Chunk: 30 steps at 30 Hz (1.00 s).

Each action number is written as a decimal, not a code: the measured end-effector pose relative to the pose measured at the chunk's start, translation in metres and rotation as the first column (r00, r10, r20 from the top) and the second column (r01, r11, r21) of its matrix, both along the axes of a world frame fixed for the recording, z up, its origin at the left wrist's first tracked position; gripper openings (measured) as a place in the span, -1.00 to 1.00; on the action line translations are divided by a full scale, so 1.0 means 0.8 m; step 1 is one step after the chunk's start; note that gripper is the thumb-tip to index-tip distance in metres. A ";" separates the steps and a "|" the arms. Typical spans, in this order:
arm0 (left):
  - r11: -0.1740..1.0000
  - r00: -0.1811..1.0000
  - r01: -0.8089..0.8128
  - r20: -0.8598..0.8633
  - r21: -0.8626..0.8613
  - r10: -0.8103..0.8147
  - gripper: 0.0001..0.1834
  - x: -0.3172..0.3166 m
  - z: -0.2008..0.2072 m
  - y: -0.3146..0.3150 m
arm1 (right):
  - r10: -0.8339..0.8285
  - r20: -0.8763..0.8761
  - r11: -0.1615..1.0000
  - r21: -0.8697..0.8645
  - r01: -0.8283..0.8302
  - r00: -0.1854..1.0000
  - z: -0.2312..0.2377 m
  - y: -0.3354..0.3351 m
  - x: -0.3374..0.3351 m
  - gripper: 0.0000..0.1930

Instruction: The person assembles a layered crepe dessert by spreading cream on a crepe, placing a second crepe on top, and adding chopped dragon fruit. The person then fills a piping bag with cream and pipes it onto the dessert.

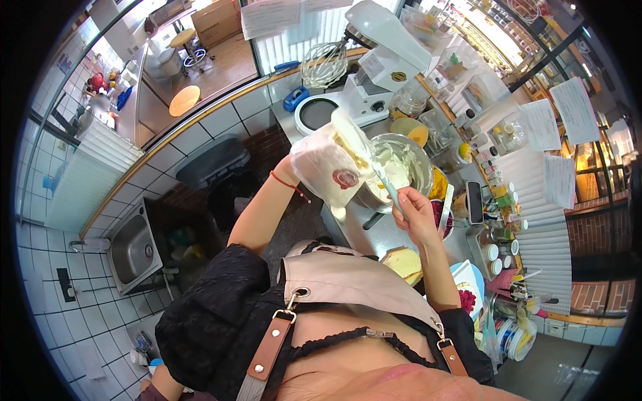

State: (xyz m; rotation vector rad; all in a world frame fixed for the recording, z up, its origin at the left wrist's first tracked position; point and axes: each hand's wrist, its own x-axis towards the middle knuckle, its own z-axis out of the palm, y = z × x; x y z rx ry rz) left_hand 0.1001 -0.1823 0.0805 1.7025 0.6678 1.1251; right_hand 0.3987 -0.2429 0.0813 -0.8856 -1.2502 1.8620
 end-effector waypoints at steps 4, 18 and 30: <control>0.985 0.995 0.065 0.081 -0.159 -0.053 -0.47 0.004 0.033 -0.002 | -0.057 0.316 0.971 0.238 -0.021 0.947 -0.009 0.015 0.062 -0.85; 0.757 0.700 0.314 0.679 -0.573 0.223 -0.50 -0.063 -0.061 -0.018 | -0.360 0.849 0.668 0.524 -0.529 0.387 0.007 0.058 0.035 -0.76; 0.840 0.856 -0.023 0.423 -0.542 0.296 -0.53 -0.085 -0.016 -0.061 | -0.396 0.826 0.735 0.547 -0.401 0.401 0.049 0.030 0.116 -0.79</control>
